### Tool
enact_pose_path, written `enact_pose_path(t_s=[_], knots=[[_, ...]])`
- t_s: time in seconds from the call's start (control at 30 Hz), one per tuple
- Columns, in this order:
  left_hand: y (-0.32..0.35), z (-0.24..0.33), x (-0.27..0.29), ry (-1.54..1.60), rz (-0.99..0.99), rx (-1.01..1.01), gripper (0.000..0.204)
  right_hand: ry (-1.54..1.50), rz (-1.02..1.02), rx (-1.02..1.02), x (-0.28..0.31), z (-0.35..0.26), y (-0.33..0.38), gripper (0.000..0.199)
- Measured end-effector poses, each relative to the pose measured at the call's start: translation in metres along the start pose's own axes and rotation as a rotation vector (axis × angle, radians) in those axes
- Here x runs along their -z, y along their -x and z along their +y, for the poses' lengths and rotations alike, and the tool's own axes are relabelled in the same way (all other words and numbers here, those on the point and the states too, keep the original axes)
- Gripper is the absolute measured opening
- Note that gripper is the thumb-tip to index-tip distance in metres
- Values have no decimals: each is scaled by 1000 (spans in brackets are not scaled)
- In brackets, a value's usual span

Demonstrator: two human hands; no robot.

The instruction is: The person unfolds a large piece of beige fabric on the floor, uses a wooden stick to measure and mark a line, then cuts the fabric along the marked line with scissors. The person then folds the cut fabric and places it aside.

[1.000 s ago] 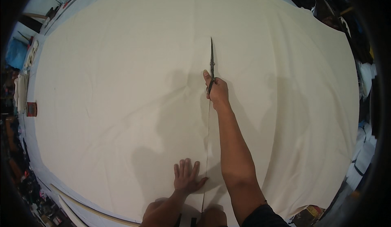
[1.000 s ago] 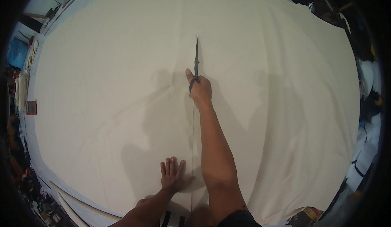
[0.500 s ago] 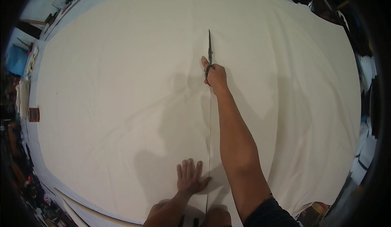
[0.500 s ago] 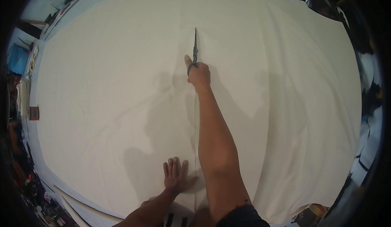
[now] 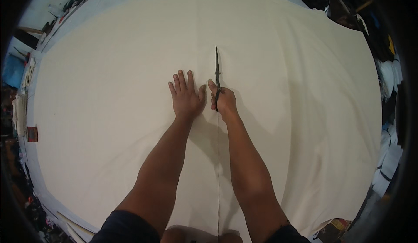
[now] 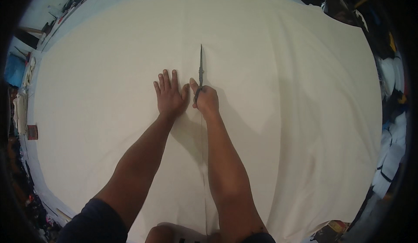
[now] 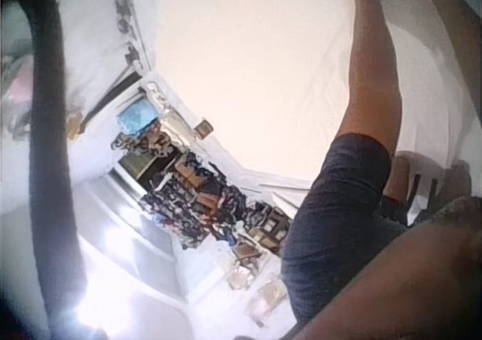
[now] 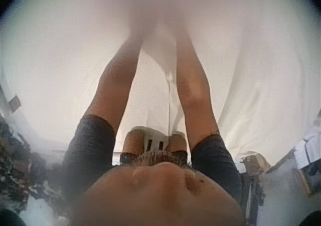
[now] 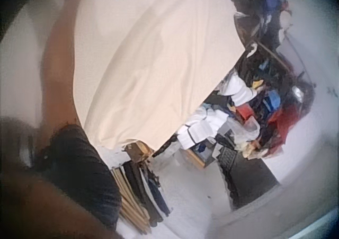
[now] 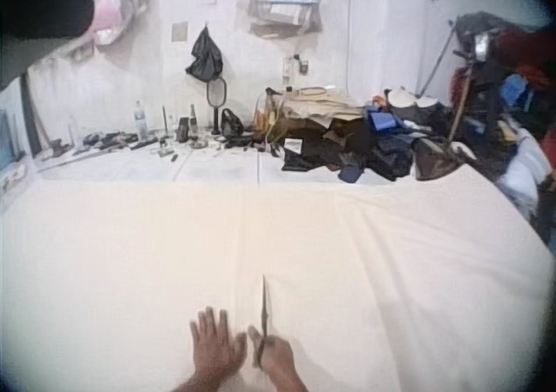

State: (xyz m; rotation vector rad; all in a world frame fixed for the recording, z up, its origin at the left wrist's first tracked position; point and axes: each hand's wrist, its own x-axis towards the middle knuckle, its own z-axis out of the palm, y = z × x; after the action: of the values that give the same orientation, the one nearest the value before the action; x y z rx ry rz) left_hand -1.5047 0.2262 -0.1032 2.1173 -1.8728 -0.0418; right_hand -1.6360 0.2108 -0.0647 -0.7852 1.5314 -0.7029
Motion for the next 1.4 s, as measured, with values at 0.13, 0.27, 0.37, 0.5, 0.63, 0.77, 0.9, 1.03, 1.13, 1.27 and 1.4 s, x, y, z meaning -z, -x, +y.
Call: enact_pose_path(t_s=[0.13, 0.27, 0.37, 0.5, 0.63, 0.77, 0.9, 1.03, 1.13, 1.27, 1.4], knots=[[-3, 5, 9, 7, -101, 7, 70, -44, -12, -19, 3, 3, -1, 53], [-6, 3, 12, 4, -144, 36, 73, 23, -29, -55, 3, -11, 0, 57], [-9, 1, 16, 15, -168, 55, 74, 16, -33, -54, 0, -34, -8, 61], [-14, 4, 19, 21, -208, 76, 75, -52, -24, -49, -5, -39, -35, 60], [-18, 5, 21, 25, -237, 92, 76, 22, 31, -51, -9, -32, -41, 52], [-18, 2, 20, 34, -258, 94, 77, 11, 22, -32, -10, -31, -38, 48], [-18, 2, 19, 30, -286, 113, 77, -62, -30, -40, -6, -55, -53, 51], [-17, 3, 18, 21, -295, 116, 77, -83, -6, -61, -12, -72, -77, 54], [-19, 5, 20, 22, -318, 110, 77, -48, 32, 5, -15, -55, -80, 54], [-18, 1, 19, 43, -309, 101, 78, 16, 44, -10, -18, -58, -83, 54], [-17, -1, 19, 37, -306, 103, 77, -35, -58, -52, -9, -93, -98, 55]])
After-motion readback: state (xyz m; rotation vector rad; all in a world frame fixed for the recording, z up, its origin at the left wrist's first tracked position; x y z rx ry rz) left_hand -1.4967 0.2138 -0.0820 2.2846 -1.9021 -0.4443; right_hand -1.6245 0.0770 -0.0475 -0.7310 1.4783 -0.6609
